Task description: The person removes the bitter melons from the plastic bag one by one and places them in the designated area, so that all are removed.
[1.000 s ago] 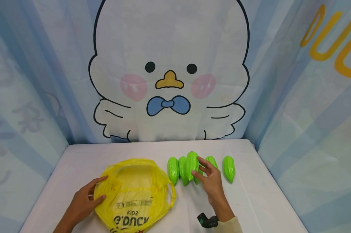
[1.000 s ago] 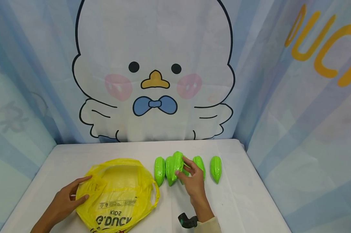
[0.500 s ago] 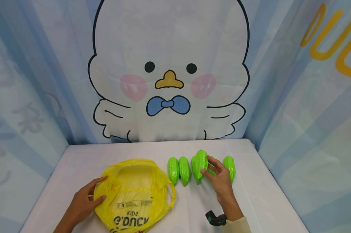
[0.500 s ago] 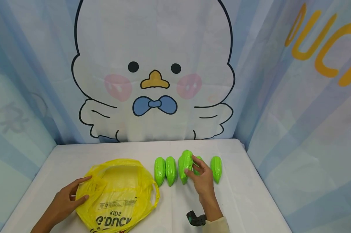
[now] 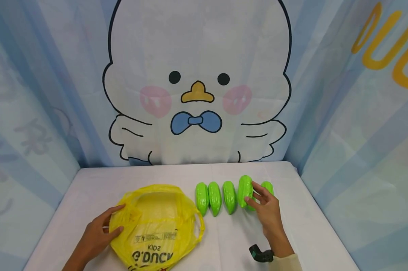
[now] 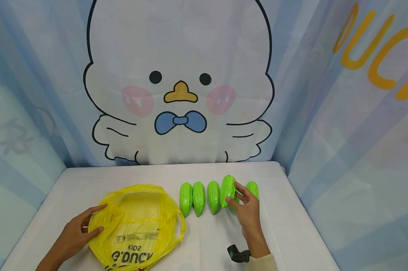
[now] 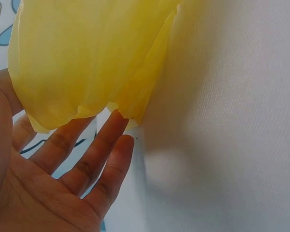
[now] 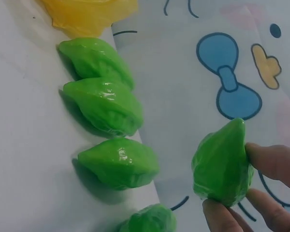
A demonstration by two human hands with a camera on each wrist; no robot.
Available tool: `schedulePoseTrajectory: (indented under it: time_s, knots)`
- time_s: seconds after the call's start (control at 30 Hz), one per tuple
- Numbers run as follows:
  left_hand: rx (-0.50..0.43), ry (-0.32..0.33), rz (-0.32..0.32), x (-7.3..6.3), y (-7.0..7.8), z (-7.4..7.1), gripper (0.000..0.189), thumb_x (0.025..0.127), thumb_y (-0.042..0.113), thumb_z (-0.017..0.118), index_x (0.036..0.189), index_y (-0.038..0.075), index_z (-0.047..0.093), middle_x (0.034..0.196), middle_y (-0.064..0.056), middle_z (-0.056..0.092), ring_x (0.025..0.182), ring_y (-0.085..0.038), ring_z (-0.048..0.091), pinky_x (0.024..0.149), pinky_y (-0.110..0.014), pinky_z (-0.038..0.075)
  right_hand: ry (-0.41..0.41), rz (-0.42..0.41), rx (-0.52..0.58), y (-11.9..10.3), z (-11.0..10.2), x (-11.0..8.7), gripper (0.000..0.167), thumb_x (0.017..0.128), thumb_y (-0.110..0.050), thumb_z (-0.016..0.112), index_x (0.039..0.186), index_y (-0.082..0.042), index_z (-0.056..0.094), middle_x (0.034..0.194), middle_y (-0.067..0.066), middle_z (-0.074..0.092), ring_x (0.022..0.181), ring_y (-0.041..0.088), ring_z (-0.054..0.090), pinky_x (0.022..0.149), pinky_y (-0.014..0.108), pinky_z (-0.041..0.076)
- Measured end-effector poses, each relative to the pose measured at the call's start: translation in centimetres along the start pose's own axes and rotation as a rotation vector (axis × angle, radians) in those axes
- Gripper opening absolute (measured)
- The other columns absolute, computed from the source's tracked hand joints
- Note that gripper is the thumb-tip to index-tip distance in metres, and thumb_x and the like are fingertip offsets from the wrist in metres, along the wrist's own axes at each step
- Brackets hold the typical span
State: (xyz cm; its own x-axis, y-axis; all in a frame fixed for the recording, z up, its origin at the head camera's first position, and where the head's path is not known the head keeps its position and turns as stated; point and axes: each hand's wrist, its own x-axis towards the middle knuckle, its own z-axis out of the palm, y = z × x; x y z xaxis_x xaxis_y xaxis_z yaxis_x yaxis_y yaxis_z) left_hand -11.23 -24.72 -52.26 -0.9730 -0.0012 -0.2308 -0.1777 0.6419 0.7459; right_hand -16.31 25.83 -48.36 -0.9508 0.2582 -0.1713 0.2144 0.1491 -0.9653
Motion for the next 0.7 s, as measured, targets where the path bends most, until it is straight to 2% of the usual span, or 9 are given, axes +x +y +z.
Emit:
schedulePoseTrajectory:
  time_s: [0.37, 0.7]
  knots:
    - [0.018, 0.009, -0.024, 0.0, 0.2, 0.0, 0.072, 0.096, 0.019, 0.078, 0.160, 0.019, 0.048, 0.159, -0.032, 0.048, 0.104, -0.023, 0.069, 0.091, -0.041, 0.066, 0.020, -0.016, 0.000, -0.1, -1.5, 0.7, 0.067, 0.095, -0.007, 0.079, 0.156, -0.019, 0.055, 0.164, 0.007, 0.049, 0.145, 0.026, 0.052, 0.086, 0.000, 0.051]
    - [0.013, 0.011, -0.012, -0.1, 0.1, 0.0, 0.071, 0.096, 0.019, 0.078, 0.160, 0.018, 0.048, 0.158, -0.031, 0.049, 0.103, -0.022, 0.068, 0.088, -0.038, 0.066, 0.044, -0.012, -0.058, -0.1, -3.2, 1.7, 0.067, 0.096, -0.013, 0.080, 0.157, -0.021, 0.053, 0.163, 0.004, 0.051, 0.139, 0.021, 0.054, 0.089, 0.002, 0.052]
